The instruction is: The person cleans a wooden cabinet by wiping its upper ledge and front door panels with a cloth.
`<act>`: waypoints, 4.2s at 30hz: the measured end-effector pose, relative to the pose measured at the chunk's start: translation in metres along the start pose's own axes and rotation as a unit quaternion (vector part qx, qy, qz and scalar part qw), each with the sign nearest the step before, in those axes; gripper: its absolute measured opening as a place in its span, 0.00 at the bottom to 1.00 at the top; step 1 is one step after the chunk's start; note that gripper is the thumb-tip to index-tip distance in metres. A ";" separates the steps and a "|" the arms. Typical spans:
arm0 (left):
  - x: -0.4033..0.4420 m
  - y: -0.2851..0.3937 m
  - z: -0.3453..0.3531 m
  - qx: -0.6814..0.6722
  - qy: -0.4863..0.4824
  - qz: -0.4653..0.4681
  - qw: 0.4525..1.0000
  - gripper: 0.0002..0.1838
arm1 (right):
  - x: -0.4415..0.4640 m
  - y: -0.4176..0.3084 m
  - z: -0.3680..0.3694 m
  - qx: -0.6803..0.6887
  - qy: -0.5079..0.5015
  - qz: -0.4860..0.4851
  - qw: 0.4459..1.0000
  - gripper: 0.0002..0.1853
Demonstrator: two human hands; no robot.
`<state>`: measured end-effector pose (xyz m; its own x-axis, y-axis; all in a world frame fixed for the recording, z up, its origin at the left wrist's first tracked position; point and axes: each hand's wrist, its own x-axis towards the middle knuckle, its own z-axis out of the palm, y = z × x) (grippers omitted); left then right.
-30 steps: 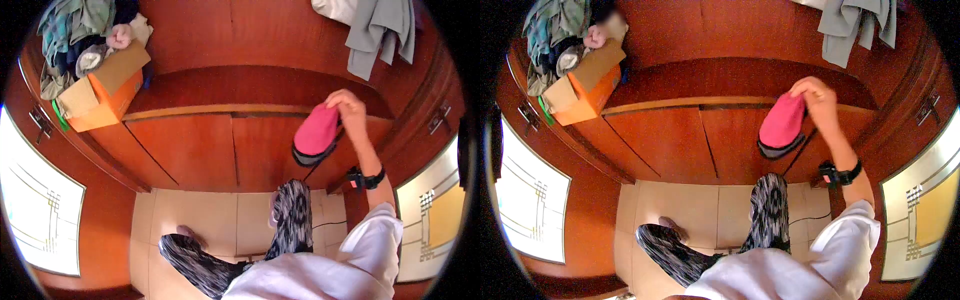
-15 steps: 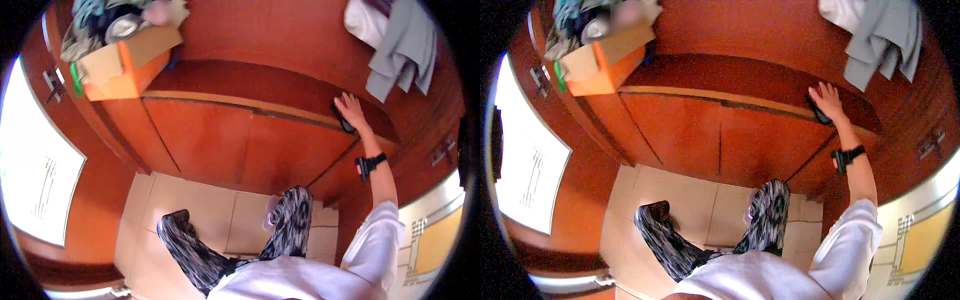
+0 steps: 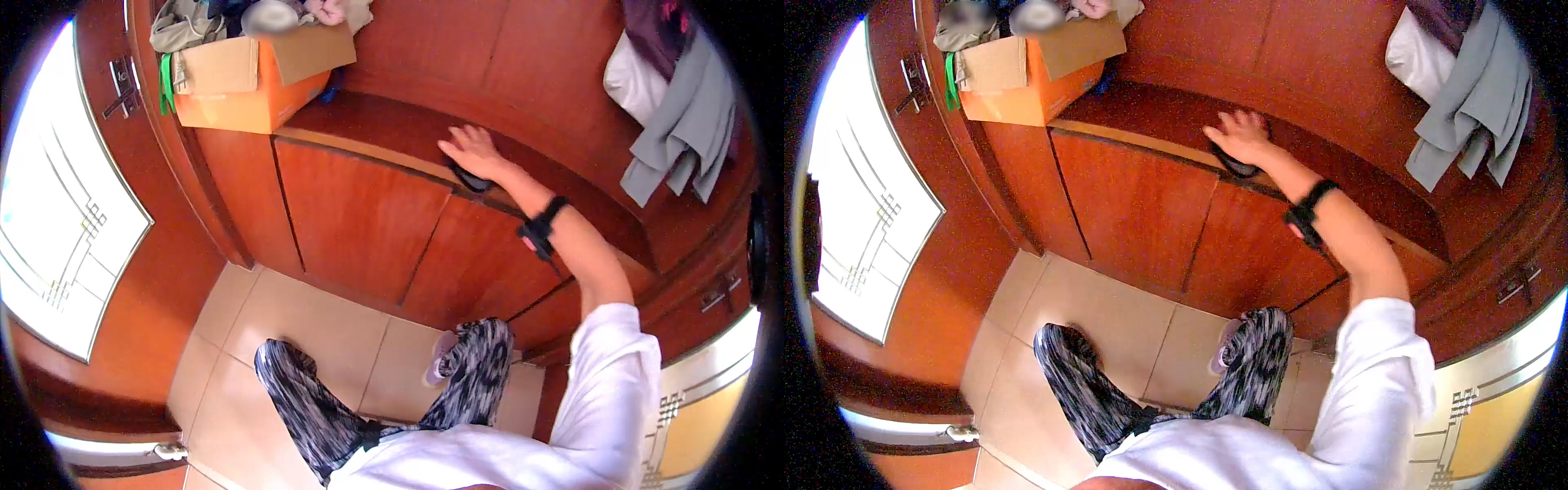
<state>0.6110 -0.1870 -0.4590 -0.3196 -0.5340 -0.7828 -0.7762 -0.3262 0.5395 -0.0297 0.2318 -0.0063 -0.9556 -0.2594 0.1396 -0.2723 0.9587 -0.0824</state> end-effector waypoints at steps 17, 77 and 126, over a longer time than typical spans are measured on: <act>-0.012 -0.028 -0.003 -0.016 0.000 0.003 1.000 0.35 | -0.110 0.161 -0.036 0.016 0.026 0.090 0.996 0.36; -0.396 0.362 0.166 0.048 -0.784 0.591 0.185 0.12 | -0.146 0.038 -0.012 0.001 0.176 -0.082 0.981 0.27; -0.238 0.322 0.364 0.271 -0.721 0.302 0.561 0.11 | -0.270 0.269 -0.038 -0.054 0.222 0.183 0.956 0.23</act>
<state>0.2395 0.1188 -0.2120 -0.4170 0.8955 -0.1553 -0.2149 0.0688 0.9742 0.1594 0.5644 -0.0282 -0.8367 0.1472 0.5275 0.1068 0.9886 -0.1064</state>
